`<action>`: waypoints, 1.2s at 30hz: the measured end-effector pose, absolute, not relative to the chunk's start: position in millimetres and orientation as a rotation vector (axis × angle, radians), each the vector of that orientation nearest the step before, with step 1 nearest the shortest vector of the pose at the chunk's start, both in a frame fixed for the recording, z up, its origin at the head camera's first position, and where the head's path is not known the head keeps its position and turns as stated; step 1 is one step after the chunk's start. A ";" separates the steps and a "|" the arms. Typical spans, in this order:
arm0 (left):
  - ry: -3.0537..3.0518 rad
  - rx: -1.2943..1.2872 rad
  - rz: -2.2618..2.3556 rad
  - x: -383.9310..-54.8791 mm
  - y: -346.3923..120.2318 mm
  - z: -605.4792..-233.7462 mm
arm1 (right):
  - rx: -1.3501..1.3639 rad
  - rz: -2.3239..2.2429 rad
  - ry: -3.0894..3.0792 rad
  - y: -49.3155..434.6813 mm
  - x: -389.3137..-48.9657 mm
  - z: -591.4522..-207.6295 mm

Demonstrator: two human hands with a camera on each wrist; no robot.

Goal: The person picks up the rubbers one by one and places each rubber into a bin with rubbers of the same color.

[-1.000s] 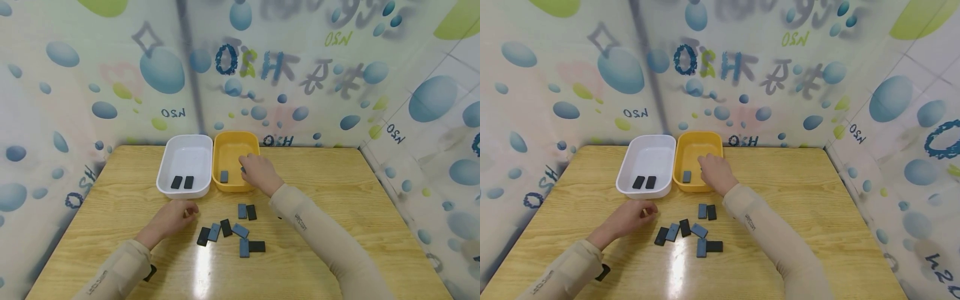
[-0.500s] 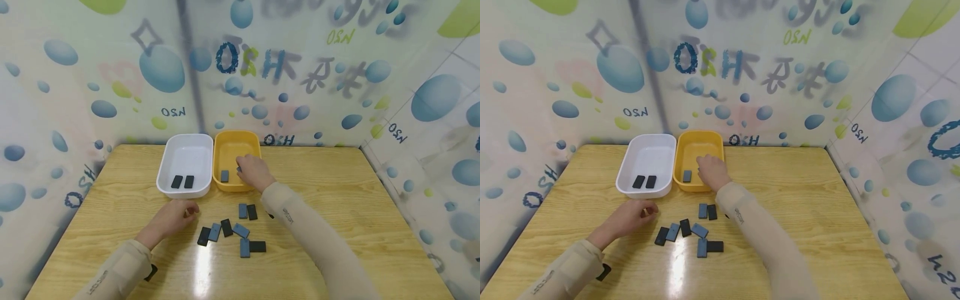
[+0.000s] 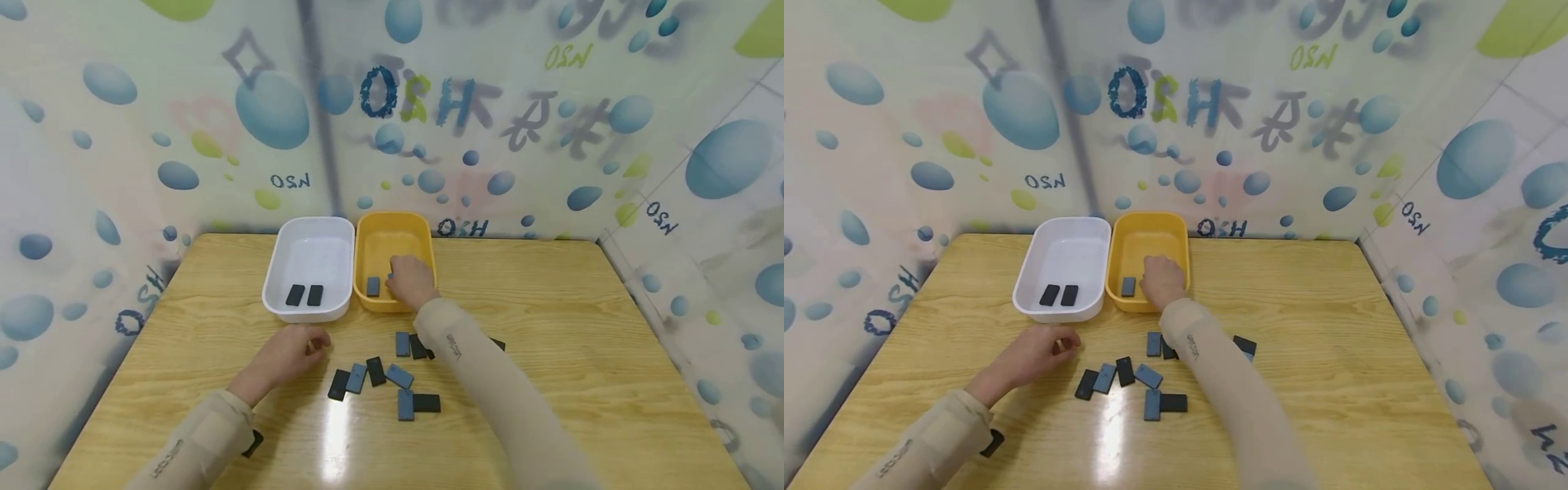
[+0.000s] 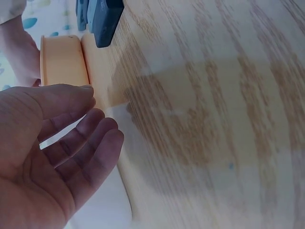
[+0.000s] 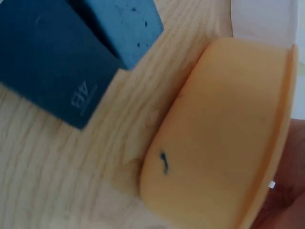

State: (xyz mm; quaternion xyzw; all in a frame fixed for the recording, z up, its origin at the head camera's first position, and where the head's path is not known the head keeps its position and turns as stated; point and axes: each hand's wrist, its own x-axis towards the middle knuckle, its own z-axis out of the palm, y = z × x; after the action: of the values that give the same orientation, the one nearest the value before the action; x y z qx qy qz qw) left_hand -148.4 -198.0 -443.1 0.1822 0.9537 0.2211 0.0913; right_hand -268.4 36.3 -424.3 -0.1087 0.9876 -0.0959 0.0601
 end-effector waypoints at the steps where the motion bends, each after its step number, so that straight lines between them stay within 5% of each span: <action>1: 2.836 0.544 0.659 -148.3 -197.8 -443.5 | -0.313 -0.298 2.990 36.1 -268.7 -425.8; 36: 2.840 0.498 0.662 -146.0 -198.7 -449.5 | -0.079 -0.437 2.898 27.6 -276.7 -440.4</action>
State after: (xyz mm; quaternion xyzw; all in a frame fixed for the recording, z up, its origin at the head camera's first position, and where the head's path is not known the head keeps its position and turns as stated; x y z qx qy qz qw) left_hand -146.0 -198.7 -449.5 0.1676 0.9560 0.2229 0.0913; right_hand -276.7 27.6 -440.4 -0.0269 0.9831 -0.1481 0.1046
